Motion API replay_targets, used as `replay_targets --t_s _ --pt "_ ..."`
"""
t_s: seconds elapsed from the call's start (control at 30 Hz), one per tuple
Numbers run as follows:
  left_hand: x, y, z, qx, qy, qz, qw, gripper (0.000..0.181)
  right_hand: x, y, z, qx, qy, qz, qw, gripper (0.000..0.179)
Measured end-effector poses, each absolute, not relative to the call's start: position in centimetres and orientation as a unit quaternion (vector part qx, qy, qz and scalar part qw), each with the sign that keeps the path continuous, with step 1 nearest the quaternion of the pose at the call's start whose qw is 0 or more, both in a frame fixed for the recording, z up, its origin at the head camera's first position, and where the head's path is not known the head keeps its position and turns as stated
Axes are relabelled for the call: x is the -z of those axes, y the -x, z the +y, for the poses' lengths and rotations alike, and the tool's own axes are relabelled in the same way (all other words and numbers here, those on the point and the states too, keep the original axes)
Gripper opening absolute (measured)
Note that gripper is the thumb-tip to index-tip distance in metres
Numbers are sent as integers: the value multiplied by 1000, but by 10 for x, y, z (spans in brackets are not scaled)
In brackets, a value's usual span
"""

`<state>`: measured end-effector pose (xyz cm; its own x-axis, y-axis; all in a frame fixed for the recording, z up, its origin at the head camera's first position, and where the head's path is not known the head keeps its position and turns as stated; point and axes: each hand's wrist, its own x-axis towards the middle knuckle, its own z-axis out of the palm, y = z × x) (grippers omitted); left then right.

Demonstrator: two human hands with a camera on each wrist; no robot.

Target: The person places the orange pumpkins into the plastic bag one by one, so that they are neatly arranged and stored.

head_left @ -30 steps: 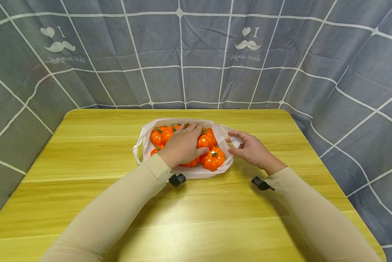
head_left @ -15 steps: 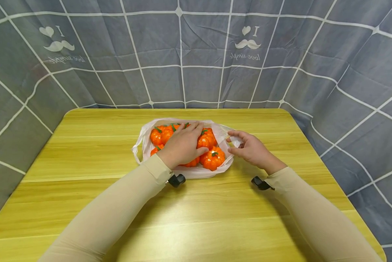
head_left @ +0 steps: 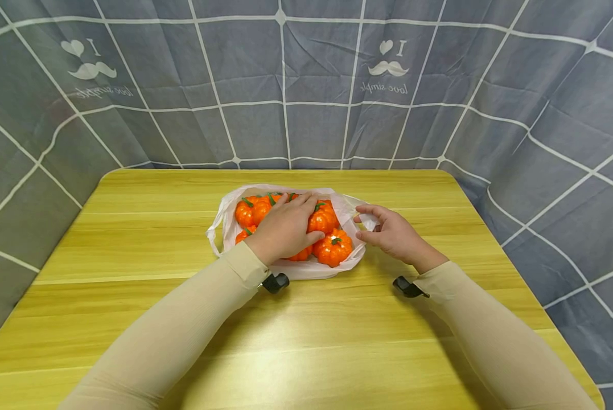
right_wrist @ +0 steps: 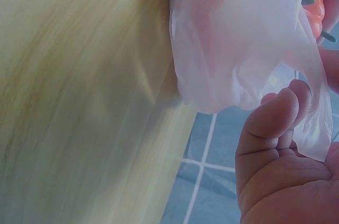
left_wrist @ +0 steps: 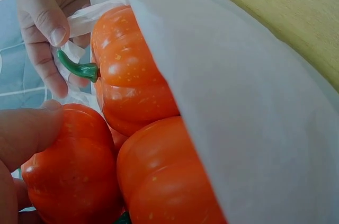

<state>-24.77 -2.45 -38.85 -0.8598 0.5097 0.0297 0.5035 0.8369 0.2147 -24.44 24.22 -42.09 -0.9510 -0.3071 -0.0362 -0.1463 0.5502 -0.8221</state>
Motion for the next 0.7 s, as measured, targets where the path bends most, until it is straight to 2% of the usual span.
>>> replay_targets --t_s 0.7 --pt "390 244 -32 -129 -272 954 7 82 424 244 241 448 118 881 93 58"
